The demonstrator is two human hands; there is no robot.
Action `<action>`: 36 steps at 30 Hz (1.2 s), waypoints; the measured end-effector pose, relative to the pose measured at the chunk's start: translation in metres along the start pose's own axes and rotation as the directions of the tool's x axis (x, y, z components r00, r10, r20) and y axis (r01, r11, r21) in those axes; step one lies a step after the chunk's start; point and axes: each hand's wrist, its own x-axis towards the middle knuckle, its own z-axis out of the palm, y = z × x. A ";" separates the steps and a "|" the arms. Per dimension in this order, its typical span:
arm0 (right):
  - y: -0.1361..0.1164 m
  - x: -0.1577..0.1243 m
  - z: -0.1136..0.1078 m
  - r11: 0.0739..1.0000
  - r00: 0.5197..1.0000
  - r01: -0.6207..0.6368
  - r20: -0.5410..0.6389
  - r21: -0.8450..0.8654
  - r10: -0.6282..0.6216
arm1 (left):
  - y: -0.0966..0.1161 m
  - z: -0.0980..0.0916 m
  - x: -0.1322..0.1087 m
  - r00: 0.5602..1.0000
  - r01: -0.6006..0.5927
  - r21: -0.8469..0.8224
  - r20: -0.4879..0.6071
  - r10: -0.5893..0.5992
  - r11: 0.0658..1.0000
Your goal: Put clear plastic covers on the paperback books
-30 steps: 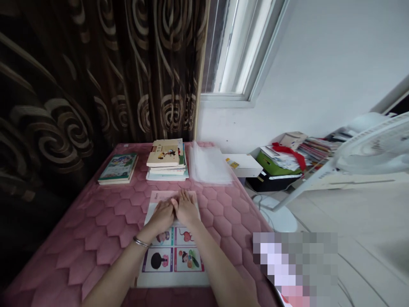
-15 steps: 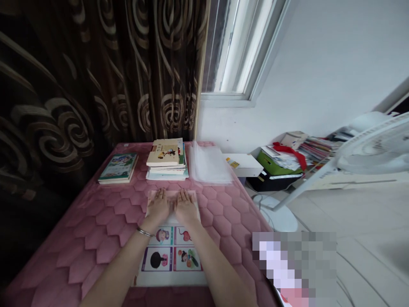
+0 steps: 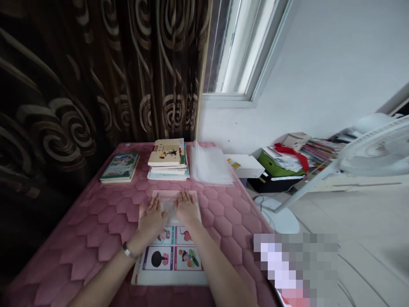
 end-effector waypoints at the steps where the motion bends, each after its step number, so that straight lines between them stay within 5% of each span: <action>1: 0.000 0.000 0.001 1.000 1.000 0.004 -0.002 -0.004 -0.004 | 0.001 0.001 -0.012 1.000 -0.005 -0.011 0.009 0.005 1.000; 6: 0.001 0.001 0.004 0.999 1.000 0.012 0.013 -0.039 -0.012 | 0.007 0.005 -0.058 1.000 -0.003 -0.032 0.013 0.003 0.999; 10: -0.009 0.004 -0.003 0.996 0.999 -0.015 0.037 -0.093 0.018 | 0.011 0.006 -0.062 0.998 -0.015 -0.071 0.054 0.019 0.997; 13: -0.025 0.013 -0.013 0.990 0.995 0.097 0.040 -0.103 -0.094 | 0.012 0.008 -0.059 0.998 -0.005 -0.079 0.066 0.010 0.997; 19: -0.049 0.037 -0.019 0.919 0.917 0.391 0.103 -0.048 -0.385 | 0.011 0.008 -0.061 0.998 -0.015 -0.086 0.052 0.020 0.996; 29: -0.031 0.020 -0.008 0.781 0.772 0.624 0.148 0.007 -0.618 | 0.014 0.012 -0.061 1.000 0.009 -0.021 -0.009 -0.009 1.000; 36: -0.039 0.055 -0.016 0.881 0.879 0.469 0.129 -0.060 -0.459 | 0.014 0.015 -0.062 0.998 0.003 -0.018 -0.067 -0.005 1.000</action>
